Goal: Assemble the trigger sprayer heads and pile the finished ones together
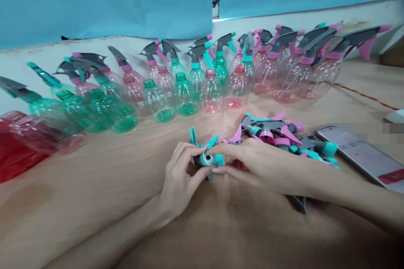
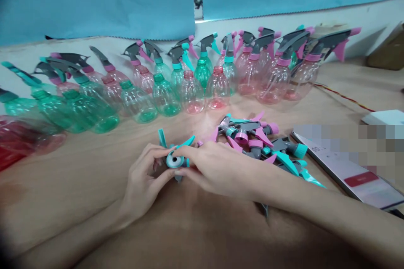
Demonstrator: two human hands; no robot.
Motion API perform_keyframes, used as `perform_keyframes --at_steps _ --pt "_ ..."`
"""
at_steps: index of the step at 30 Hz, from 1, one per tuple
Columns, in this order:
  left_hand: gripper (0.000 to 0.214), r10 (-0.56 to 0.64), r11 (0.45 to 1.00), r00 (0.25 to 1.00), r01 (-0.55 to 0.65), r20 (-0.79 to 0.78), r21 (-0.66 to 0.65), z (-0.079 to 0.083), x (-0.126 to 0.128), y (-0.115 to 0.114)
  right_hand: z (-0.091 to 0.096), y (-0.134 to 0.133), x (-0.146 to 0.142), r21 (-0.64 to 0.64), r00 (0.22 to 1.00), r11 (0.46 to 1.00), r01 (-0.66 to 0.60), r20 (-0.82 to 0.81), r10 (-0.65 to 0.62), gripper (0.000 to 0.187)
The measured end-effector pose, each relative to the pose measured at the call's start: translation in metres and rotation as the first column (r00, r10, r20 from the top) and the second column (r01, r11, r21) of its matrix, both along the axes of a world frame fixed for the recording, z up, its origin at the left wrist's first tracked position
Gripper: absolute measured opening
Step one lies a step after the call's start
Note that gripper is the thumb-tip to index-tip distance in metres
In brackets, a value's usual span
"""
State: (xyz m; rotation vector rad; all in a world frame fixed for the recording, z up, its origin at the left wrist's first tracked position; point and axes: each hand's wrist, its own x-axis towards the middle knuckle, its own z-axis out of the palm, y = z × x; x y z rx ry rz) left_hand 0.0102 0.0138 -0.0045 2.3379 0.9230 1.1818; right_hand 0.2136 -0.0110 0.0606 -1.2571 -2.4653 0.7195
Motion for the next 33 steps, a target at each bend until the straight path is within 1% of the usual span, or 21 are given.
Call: perform_keyframes --at_steps 4,8,10,12,14,15,16,18,20,21,22,23,24,26,27,28,29,30,31,32,33 --pt "0.016 -0.005 0.996 1.000 0.008 0.027 -0.085 0.001 -0.001 0.001 -0.011 0.002 0.004 0.050 0.998 0.998 -0.046 -0.039 0.048 0.031" --pt "0.020 0.019 0.989 0.998 -0.010 0.063 -0.148 0.000 0.001 0.000 -0.019 0.004 0.006 0.131 0.993 0.985 -0.115 -0.015 0.118 0.029" --pt "0.021 0.027 0.988 0.997 -0.016 0.073 -0.155 0.000 0.001 0.000 -0.021 0.004 0.005 0.258 0.996 0.962 -0.090 0.050 0.080 0.030" --pt "0.022 0.024 0.992 0.997 -0.015 0.073 -0.124 0.000 0.001 0.000 -0.023 0.000 0.002 0.417 0.994 0.908 -0.025 0.109 -0.022 0.033" --pt "0.023 0.010 0.998 0.998 -0.005 0.069 -0.066 0.001 0.002 -0.001 -0.024 -0.005 -0.002 0.496 0.992 0.868 0.028 0.093 -0.085 0.032" --pt "0.023 0.002 0.999 0.998 0.001 0.065 -0.036 0.001 0.002 -0.001 -0.024 -0.008 -0.004 0.479 0.995 0.877 0.049 0.056 -0.086 0.030" --pt "0.023 -0.007 1.000 0.998 0.007 0.060 -0.010 0.002 0.001 -0.001 -0.025 -0.012 -0.006 0.425 0.998 0.903 0.061 0.005 -0.069 0.028" --pt "0.023 -0.019 1.000 0.998 0.018 0.052 0.024 0.002 0.001 -0.002 -0.024 -0.016 -0.008 0.249 0.994 0.966 0.067 -0.103 -0.042 0.031" --pt "0.025 -0.038 0.998 0.998 0.036 0.053 0.047 0.002 0.000 -0.002 -0.024 -0.017 -0.008 0.096 0.987 0.994 0.050 -0.157 -0.034 0.037" --pt "0.026 -0.045 0.998 0.997 0.042 0.055 0.049 0.002 -0.001 -0.002 -0.024 -0.017 -0.008 0.082 0.988 0.996 0.030 -0.156 -0.017 0.038" --pt "0.026 -0.051 0.998 0.997 0.048 0.059 0.046 0.002 -0.001 -0.002 -0.023 -0.016 -0.007 0.125 0.991 0.992 0.012 -0.136 0.005 0.037" --pt "0.026 -0.052 0.998 0.997 0.050 0.062 0.037 0.002 -0.001 -0.002 -0.023 -0.014 -0.007 0.216 0.995 0.976 0.005 -0.099 0.017 0.035" --pt "0.025 -0.043 0.999 0.997 0.042 0.063 0.022 0.002 0.000 -0.002 -0.024 -0.013 -0.008 0.338 0.998 0.941 0.008 -0.054 0.011 0.032" --pt "0.023 -0.014 1.000 0.998 0.014 0.062 -0.004 0.003 0.001 -0.001 -0.024 -0.012 -0.009 0.568 0.998 0.822 0.043 0.019 -0.066 0.028" --pt "0.022 -0.003 1.000 0.998 0.003 0.062 -0.009 0.003 0.001 -0.001 -0.025 -0.013 -0.010 0.630 0.993 0.773 0.071 0.025 -0.112 0.028" --pt "0.021 0.005 1.000 0.998 -0.005 0.061 -0.013 0.003 0.002 -0.001 -0.025 -0.014 -0.011 0.635 0.991 0.766 0.095 0.016 -0.136 0.029" --pt "0.020 0.014 1.000 0.998 -0.013 0.061 -0.019 0.004 0.002 -0.002 -0.025 -0.015 -0.011 0.585 0.991 0.804 0.110 -0.006 -0.131 0.031" --pt "0.020 0.020 1.000 0.998 -0.019 0.063 -0.022 0.004 0.002 -0.002 -0.025 -0.016 -0.012 0.480 0.993 0.870 0.116 -0.045 -0.107 0.033" --pt "0.020 0.025 0.999 0.998 -0.024 0.063 -0.027 0.004 0.001 -0.003 -0.025 -0.017 -0.011 0.338 0.991 0.934 0.114 -0.102 -0.084 0.036" --pt "0.020 0.032 0.999 0.997 -0.030 0.063 -0.030 0.004 0.000 -0.003 -0.025 -0.017 -0.011 0.184 0.984 0.978 0.098 -0.167 -0.067 0.040" --pt "0.021 0.035 0.999 0.998 -0.033 0.061 -0.028 0.004 0.000 -0.003 -0.024 -0.016 -0.010 0.043 0.972 0.996 0.077 -0.226 -0.065 0.042"
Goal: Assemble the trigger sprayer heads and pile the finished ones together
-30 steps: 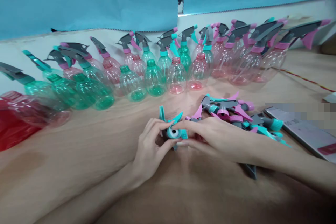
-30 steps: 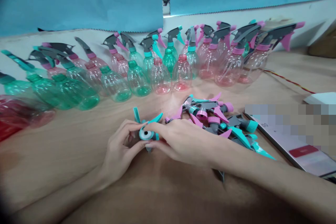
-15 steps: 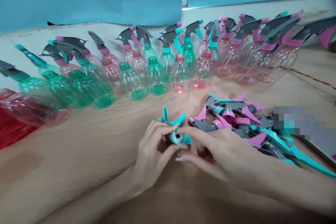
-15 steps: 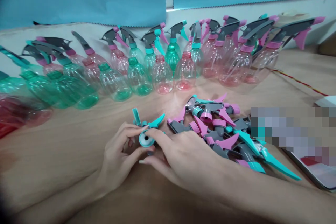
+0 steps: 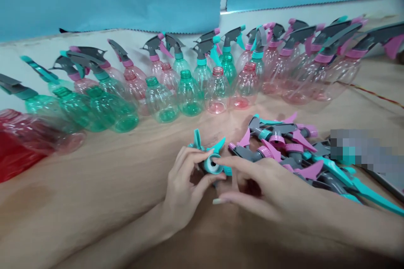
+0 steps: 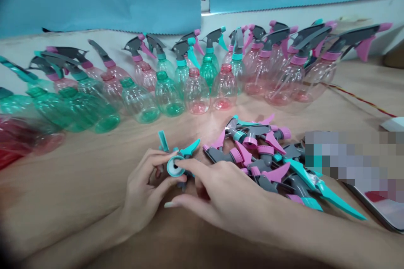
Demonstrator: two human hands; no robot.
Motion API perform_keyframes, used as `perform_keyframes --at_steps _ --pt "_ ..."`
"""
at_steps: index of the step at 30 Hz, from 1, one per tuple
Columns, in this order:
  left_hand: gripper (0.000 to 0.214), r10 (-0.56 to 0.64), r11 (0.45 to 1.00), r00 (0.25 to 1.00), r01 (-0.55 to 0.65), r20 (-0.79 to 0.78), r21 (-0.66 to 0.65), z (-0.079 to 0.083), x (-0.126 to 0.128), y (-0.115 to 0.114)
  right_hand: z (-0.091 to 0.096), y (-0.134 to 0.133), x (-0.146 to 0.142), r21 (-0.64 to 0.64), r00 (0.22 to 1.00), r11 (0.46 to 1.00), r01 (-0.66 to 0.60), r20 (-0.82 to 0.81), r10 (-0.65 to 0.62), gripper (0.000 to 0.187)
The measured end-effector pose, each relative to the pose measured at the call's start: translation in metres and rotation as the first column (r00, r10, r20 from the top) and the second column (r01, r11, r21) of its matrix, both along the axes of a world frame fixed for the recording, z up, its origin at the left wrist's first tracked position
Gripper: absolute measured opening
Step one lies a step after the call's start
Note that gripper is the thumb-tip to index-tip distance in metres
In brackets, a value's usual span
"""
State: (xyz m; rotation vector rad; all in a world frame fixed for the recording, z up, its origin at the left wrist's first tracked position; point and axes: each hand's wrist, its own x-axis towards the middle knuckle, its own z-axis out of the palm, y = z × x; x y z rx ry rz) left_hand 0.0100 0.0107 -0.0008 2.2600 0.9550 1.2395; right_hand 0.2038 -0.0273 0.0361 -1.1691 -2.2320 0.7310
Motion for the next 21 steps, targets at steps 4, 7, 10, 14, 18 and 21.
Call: perform_keyframes --at_steps 4,7,10,14,18,21 --pt "0.022 -0.032 0.999 0.999 0.032 -0.006 0.030 0.000 -0.001 0.001 -0.002 0.006 0.004 -0.089 0.996 0.996 -0.014 -0.092 0.005 0.035" --pt "0.022 -0.028 0.999 1.000 0.028 0.001 0.031 -0.001 -0.001 0.001 -0.005 0.009 0.006 -0.018 0.996 1.000 -0.015 -0.083 0.014 0.034" --pt "0.022 -0.024 0.999 1.000 0.024 0.006 0.030 -0.002 -0.001 0.001 -0.005 0.008 0.006 -0.169 0.986 0.982 -0.078 -0.157 0.051 0.035" --pt "0.020 -0.047 0.998 0.999 0.046 0.022 0.033 -0.002 -0.002 0.001 -0.003 0.007 0.004 -0.139 0.991 0.990 -0.038 -0.135 0.019 0.027" --pt "0.016 -0.071 0.996 0.997 0.070 0.017 0.051 -0.001 -0.001 0.002 -0.010 0.005 -0.001 -0.011 0.997 1.000 0.021 -0.079 -0.022 0.018" --pt "0.015 -0.072 0.996 0.997 0.072 0.008 0.045 0.001 0.000 0.002 -0.019 0.004 -0.003 0.101 0.998 0.995 0.027 -0.062 -0.021 0.021"
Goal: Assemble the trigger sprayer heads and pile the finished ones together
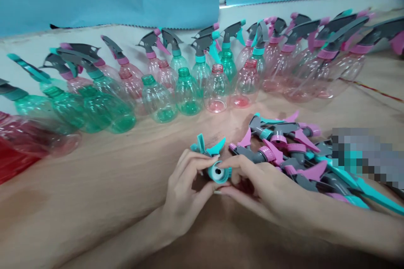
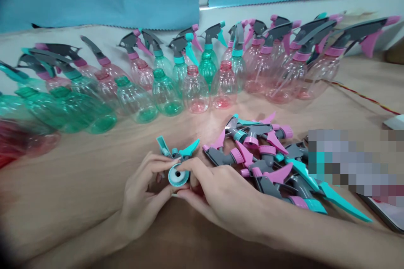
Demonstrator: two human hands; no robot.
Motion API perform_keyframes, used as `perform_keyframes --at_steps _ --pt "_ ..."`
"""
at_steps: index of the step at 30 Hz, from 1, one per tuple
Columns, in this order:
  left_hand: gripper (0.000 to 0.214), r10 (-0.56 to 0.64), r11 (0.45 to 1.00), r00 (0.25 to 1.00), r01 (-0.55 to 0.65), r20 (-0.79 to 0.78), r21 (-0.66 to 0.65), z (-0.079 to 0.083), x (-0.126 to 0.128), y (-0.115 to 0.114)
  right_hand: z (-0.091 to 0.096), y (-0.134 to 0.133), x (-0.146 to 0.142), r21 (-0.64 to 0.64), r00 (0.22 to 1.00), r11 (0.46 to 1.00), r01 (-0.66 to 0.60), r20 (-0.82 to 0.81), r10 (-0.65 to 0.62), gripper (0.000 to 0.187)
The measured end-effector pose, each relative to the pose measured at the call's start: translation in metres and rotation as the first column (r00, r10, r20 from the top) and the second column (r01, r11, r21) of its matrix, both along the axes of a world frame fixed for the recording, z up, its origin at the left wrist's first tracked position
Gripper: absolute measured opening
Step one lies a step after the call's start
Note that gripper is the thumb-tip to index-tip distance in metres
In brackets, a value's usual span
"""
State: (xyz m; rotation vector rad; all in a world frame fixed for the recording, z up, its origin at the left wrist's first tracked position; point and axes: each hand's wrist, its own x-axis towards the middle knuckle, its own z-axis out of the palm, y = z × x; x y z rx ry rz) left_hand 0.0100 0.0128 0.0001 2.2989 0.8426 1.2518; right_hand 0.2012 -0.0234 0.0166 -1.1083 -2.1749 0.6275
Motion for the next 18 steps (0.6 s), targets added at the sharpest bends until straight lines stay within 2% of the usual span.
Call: perform_keyframes --at_steps 3,5,12,16,18 --pt "0.016 -0.006 1.000 1.000 0.006 0.002 -0.015 0.000 0.000 0.000 -0.005 0.001 0.000 0.115 0.999 0.993 0.000 0.042 -0.005 0.020" --pt "0.017 -0.022 1.000 1.000 0.022 -0.002 -0.008 -0.001 0.000 0.000 -0.006 0.002 0.000 0.143 0.998 0.990 0.001 0.064 -0.010 0.019" --pt "0.021 -0.068 0.997 0.997 0.069 -0.030 0.022 -0.002 0.001 0.001 0.002 0.001 -0.001 0.124 0.989 0.992 -0.023 0.151 0.004 0.016" --pt "0.016 -0.087 0.996 0.994 0.089 -0.061 0.028 0.001 0.001 0.001 0.007 0.004 0.000 0.080 0.972 0.992 -0.095 0.223 0.075 0.018" --pt "0.014 -0.093 0.995 0.993 0.095 -0.075 0.016 0.002 0.001 0.000 0.009 0.005 0.001 0.102 0.963 0.986 -0.132 0.248 0.103 0.020"
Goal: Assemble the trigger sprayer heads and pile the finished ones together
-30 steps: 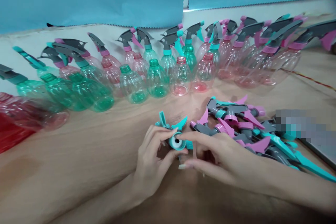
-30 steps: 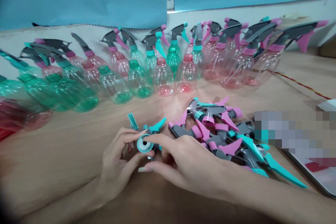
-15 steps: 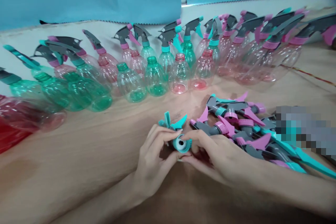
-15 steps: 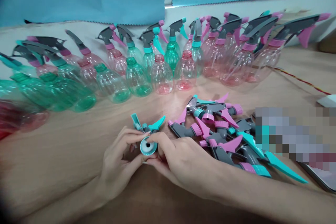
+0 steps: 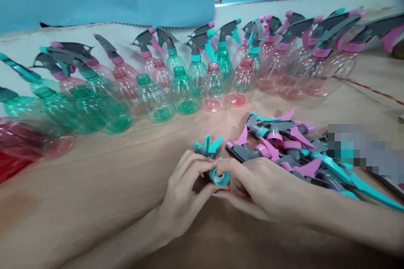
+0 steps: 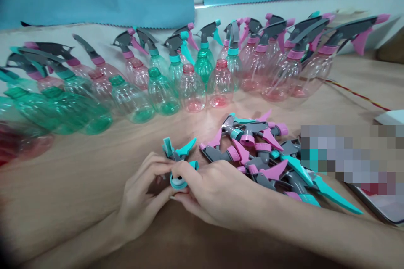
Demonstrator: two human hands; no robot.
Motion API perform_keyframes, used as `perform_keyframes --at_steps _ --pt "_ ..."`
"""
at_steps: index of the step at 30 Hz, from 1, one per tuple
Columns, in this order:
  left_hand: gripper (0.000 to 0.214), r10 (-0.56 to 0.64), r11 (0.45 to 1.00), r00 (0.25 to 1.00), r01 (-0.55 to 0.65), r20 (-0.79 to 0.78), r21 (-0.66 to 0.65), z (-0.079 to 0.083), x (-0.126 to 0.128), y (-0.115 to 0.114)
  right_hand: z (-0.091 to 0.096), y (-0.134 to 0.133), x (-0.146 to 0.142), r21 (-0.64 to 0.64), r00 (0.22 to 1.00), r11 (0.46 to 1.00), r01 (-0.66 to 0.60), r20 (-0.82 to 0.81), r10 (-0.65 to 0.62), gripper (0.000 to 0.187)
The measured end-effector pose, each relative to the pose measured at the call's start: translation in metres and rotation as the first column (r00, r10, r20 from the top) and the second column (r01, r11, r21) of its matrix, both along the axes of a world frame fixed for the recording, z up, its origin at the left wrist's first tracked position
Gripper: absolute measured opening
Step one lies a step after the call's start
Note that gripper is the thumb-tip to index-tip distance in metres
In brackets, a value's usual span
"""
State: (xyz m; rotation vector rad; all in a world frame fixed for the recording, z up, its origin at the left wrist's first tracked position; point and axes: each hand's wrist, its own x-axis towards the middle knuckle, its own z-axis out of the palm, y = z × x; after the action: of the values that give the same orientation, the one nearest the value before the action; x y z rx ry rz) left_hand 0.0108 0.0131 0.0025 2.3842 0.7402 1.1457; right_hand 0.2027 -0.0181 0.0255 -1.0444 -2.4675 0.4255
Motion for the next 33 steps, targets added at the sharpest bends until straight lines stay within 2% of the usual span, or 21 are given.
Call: perform_keyframes --at_steps 7,9,14,19,25,29,33 --pt "0.013 -0.041 0.998 0.998 0.039 -0.049 -0.046 -0.002 0.000 0.001 0.006 0.003 0.002 0.176 0.979 0.984 -0.010 0.202 -0.026 0.011" --pt "0.014 -0.037 0.998 0.997 0.034 -0.065 -0.049 -0.002 0.001 0.001 0.006 0.003 0.001 0.186 0.970 0.982 -0.015 0.240 -0.030 0.010" --pt "0.014 -0.037 0.997 0.999 0.034 -0.040 -0.074 0.001 0.001 0.000 0.009 0.004 0.001 0.067 0.972 0.998 -0.002 0.236 -0.014 0.021" --pt "0.007 -0.053 0.996 0.997 0.049 -0.061 -0.072 0.003 0.000 -0.001 0.012 0.002 0.003 -0.059 0.990 0.998 -0.008 0.142 0.016 0.022" --pt "0.010 -0.052 0.995 0.997 0.048 -0.049 -0.090 0.001 0.001 0.001 0.006 0.003 0.003 -0.070 0.994 0.998 0.004 0.106 0.004 0.020" --pt "0.014 -0.028 0.996 1.000 0.029 0.006 -0.089 -0.002 0.001 0.002 0.009 0.004 0.005 -0.223 0.999 0.974 0.035 -0.023 -0.041 0.013" --pt "0.019 -0.015 0.999 1.000 0.015 0.019 -0.030 -0.003 0.000 0.001 0.014 0.003 0.006 -0.403 0.979 0.915 0.008 -0.185 -0.090 0.020"
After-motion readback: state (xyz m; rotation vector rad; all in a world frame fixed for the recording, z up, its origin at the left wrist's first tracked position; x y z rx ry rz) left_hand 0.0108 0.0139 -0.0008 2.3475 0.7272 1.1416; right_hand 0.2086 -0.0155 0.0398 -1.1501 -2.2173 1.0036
